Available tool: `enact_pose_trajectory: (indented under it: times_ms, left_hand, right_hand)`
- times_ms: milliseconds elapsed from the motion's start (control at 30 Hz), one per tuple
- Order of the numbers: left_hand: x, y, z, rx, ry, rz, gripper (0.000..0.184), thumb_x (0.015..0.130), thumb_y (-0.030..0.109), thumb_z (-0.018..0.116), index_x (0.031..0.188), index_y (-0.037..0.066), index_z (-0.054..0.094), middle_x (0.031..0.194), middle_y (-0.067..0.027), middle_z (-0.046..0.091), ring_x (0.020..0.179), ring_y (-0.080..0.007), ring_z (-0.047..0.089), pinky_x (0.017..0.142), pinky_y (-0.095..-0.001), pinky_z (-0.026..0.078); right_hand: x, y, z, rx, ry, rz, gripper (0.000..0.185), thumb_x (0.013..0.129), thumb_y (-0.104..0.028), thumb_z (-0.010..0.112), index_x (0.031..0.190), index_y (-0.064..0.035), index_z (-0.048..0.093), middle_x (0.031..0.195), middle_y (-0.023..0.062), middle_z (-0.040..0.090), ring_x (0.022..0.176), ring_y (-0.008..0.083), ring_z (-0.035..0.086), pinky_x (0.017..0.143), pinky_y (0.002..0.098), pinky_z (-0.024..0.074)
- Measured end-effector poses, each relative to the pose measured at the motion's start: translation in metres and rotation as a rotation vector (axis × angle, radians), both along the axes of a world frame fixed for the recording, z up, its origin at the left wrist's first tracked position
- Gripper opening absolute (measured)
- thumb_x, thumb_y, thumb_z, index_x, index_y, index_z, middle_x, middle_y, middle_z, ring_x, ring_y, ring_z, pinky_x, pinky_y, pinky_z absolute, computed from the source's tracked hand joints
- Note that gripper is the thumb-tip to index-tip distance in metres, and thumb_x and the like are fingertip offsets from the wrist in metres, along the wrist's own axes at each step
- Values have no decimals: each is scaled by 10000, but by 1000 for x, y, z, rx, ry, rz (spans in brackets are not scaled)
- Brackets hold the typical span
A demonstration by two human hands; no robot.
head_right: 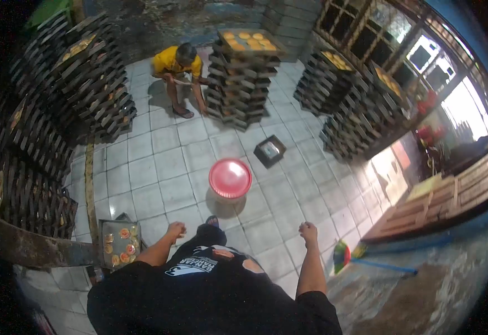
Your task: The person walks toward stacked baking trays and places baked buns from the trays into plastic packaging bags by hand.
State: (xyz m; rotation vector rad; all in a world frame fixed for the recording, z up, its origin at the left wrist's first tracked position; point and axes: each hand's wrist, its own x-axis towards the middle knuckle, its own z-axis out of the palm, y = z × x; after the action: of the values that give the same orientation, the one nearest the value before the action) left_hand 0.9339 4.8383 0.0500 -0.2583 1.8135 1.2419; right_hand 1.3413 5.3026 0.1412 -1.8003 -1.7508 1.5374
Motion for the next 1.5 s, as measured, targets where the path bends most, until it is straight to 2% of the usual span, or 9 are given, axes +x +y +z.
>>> enact_pose_trajectory:
  times_ms: [67, 200, 367, 567, 700, 767, 1033, 1333, 1500]
  left_hand:
    - [-11, 23, 0, -105, -91, -37, 152, 946, 204, 643, 1007, 72, 687, 845, -55, 660, 688, -164, 643, 580, -339, 512]
    - [-31, 73, -9, -82, -78, 25, 182, 949, 239, 649, 1032, 80, 686, 859, -46, 664, 698, -161, 644, 585, -350, 514]
    - [-81, 155, 10, 8, -32, 99, 196, 954, 264, 634, 1058, 101, 668, 903, -21, 669, 759, -148, 647, 610, -327, 519]
    - [-113, 246, 34, 43, 124, 191, 159, 971, 264, 602, 1053, 134, 642, 916, -13, 672, 783, -146, 649, 654, -327, 522]
    - [-77, 286, 5, 31, 75, 262, 232, 948, 220, 594, 1145, 111, 651, 962, -31, 674, 821, -158, 665, 646, -349, 545]
    - [-38, 322, 28, 9, 60, 287, 227, 955, 224, 601, 1137, 96, 649, 961, -44, 676, 810, -168, 668, 626, -334, 541]
    - [7, 394, 69, -104, 40, 293, 289, 991, 273, 619, 1173, 49, 628, 999, -87, 683, 845, -200, 675, 680, -345, 557]
    - [-5, 433, 77, -47, 100, 180, 402, 984, 301, 617, 1303, 56, 592, 1136, -86, 681, 1015, -226, 670, 820, -382, 542]
    - [9, 417, 100, -89, 165, 151, 368, 970, 279, 640, 1269, 64, 626, 1091, -69, 688, 955, -207, 684, 774, -362, 547]
  right_hand:
    - [-68, 52, 22, 29, 229, -58, 492, 931, -240, 686, 1327, 30, 578, 988, 103, 707, 799, 174, 680, 656, 310, 540]
    - [-158, 79, -9, -50, 218, 176, 464, 949, -250, 668, 1336, -7, 589, 1003, 85, 717, 885, 175, 694, 712, 316, 553]
    - [-163, 113, -112, 32, -163, 689, 405, 920, -353, 700, 1193, -55, 697, 1002, 65, 714, 854, 156, 666, 734, 318, 536]
    - [-120, 205, -94, -525, -166, 329, 402, 971, -370, 676, 1242, -73, 658, 1100, 91, 708, 959, 229, 673, 803, 412, 544]
    - [-97, 313, -133, -348, -26, 564, 241, 942, -280, 708, 1067, -75, 677, 943, 53, 697, 862, 200, 682, 731, 392, 570]
    - [-118, 343, -109, -437, -85, 306, 103, 911, -187, 690, 933, -87, 687, 855, 35, 689, 767, 173, 681, 659, 348, 562]
    - [-177, 465, -98, -259, 36, 440, 201, 927, -261, 672, 901, -64, 703, 816, 41, 696, 730, 159, 655, 617, 332, 533]
    - [-180, 436, -113, -397, 105, 504, 194, 942, -274, 679, 1009, -92, 679, 840, 23, 690, 733, 125, 653, 634, 327, 534]
    - [-148, 400, -123, -532, -37, 563, 167, 957, -273, 653, 992, -111, 674, 797, 9, 669, 710, 137, 644, 634, 323, 525]
